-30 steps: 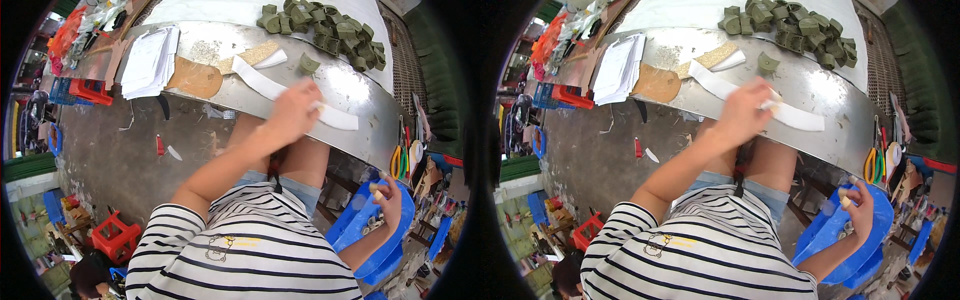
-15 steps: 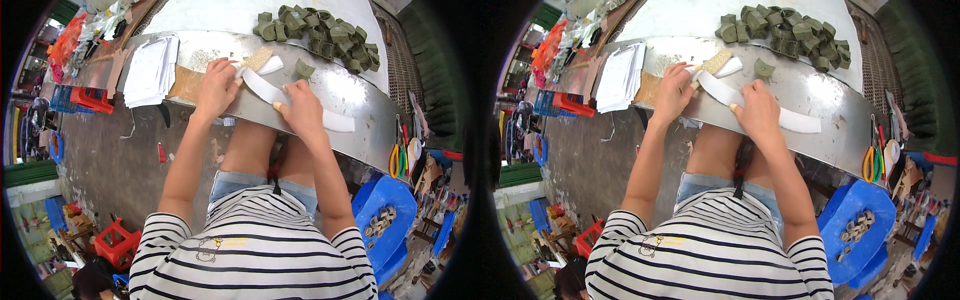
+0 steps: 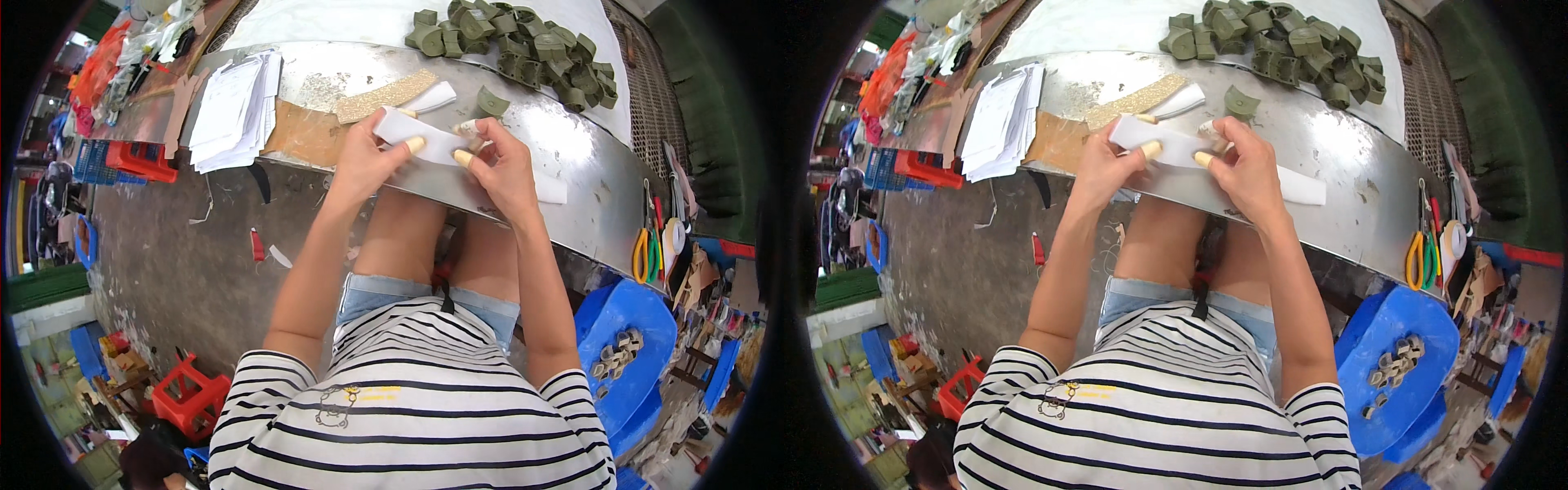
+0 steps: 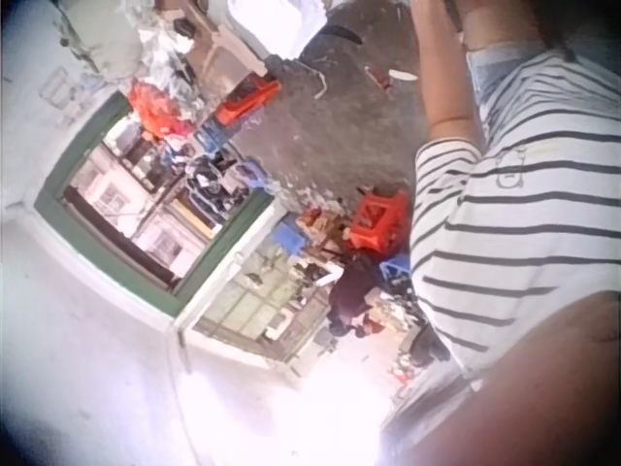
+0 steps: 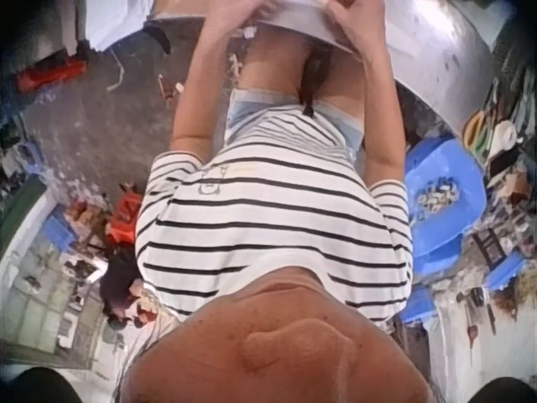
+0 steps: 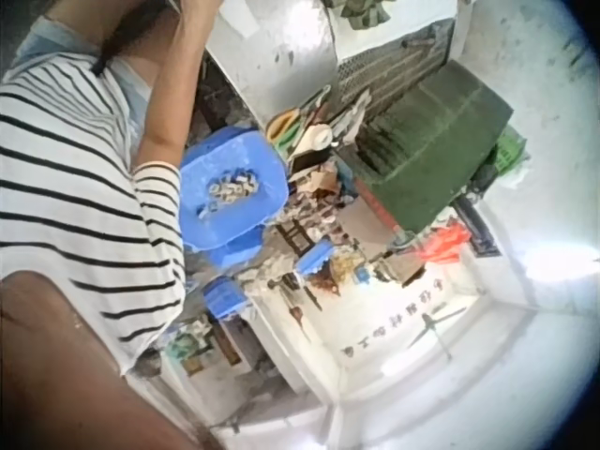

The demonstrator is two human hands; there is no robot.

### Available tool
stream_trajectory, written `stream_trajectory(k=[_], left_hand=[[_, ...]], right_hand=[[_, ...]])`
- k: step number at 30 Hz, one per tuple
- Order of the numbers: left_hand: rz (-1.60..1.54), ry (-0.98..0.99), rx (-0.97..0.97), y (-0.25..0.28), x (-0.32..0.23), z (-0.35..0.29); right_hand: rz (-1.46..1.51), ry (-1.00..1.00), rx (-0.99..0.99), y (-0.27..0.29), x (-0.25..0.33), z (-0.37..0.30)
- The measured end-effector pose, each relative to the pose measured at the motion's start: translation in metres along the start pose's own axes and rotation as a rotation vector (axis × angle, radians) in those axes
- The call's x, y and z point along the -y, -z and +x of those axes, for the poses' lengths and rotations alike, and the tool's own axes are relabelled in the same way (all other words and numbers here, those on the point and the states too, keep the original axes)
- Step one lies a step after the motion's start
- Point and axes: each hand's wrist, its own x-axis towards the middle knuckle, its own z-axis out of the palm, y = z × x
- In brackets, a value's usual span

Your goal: The recorder is assembling green padded shoe components by folding them and attaching them to white material strips at a manufacturing workbench.

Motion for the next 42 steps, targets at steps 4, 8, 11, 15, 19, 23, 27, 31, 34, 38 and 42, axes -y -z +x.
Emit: stream_trajectory(k=[4,8,11,15,19,23,27,31,34,38,42], left_hand=[[-0.076,-0.074,-0.228,0.009,-0.007,0.002],[-0.53,-0.091,-0.055,0.01,-0.034,-0.004],[-0.671,0.023,0.183,-0.013,-0.03,-0.006],[-0.589,0.112,0.13,-0.057,-0.014,-0.01],[-0.267,0.145,0.243,-0.099,-0.004,-0.001],[0.529,-0.303,-0.114,-0.093,-0.008,0.005],[0.702,-0.785,0.19,-0.08,-0.005,0.009],[0.684,-0.702,0.338,-0.085,0.005,0.023],[0.63,-0.621,0.411,-0.074,0.005,0.024],[0.544,-0.568,0.388,-0.071,0.007,0.022],[0.415,-0.489,0.174,-0.066,0.006,0.013]], right_hand=[[0.096,0.069,-0.112,0.014,-0.021,-0.016],[0.554,-0.105,-0.128,0.029,-0.027,-0.022],[1.073,-0.14,-0.145,0.049,0.006,-0.028],[0.763,-0.202,-0.06,0.067,0.012,-0.046],[0.448,-0.244,-0.21,0.119,-0.019,-0.053],[-0.543,-0.053,-0.406,0.125,-0.026,-0.06],[-0.357,0.075,-0.132,0.094,0.003,-0.06],[-0.481,0.21,-0.081,0.063,-0.004,-0.045],[-0.398,0.127,-0.021,0.065,-0.012,-0.044],[-0.301,0.044,0.024,0.068,-0.011,-0.045],[-0.44,0.068,-0.015,0.063,-0.012,-0.043]])
